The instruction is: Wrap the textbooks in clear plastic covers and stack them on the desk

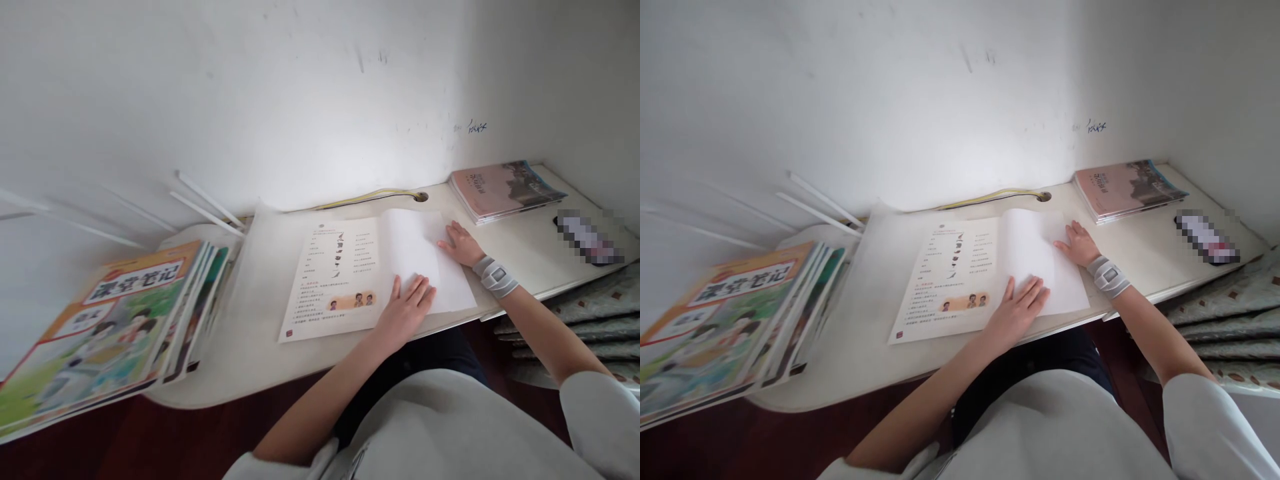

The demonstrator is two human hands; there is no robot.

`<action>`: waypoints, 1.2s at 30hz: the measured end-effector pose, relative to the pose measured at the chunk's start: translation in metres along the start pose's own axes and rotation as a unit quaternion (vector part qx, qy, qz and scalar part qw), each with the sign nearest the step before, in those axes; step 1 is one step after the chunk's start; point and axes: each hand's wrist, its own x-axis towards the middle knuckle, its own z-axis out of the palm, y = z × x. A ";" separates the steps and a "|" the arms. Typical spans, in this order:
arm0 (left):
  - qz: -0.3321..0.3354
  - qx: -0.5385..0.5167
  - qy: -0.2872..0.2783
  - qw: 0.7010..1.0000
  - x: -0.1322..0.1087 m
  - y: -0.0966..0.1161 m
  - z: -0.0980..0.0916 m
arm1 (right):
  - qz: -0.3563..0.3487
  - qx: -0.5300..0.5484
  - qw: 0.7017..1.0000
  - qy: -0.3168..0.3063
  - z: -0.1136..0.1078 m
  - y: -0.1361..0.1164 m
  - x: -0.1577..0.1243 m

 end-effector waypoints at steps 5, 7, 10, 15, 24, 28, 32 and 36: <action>0.025 -0.011 -0.018 0.999 0.003 -0.001 -0.003 | -0.005 0.040 0.999 0.012 0.004 0.003 0.001; 0.021 -0.032 -0.017 0.999 0.005 -0.002 -0.004 | 0.002 0.078 0.997 0.023 0.003 0.006 0.001; -0.010 -0.071 0.001 0.997 0.006 -0.002 -0.006 | 0.036 0.182 0.979 0.083 -0.005 0.012 0.002; -0.101 -0.137 0.034 0.985 0.002 0.006 -0.010 | 0.128 0.353 0.913 0.158 -0.024 0.023 -0.002; -0.141 -0.140 0.023 0.980 -0.007 0.007 0.006 | 0.177 0.524 0.833 0.032 -0.026 0.021 -0.007; -0.112 -0.106 -0.011 0.988 -0.011 0.000 0.003 | 0.194 0.581 0.791 -0.005 -0.025 0.020 -0.006; -0.124 -0.072 -0.026 0.989 -0.014 -0.006 0.001 | 0.211 0.539 0.814 0.036 -0.023 0.017 -0.004; -0.104 -0.039 -0.034 0.993 -0.014 -0.006 0.004 | 0.202 0.494 0.844 0.055 -0.019 0.013 -0.002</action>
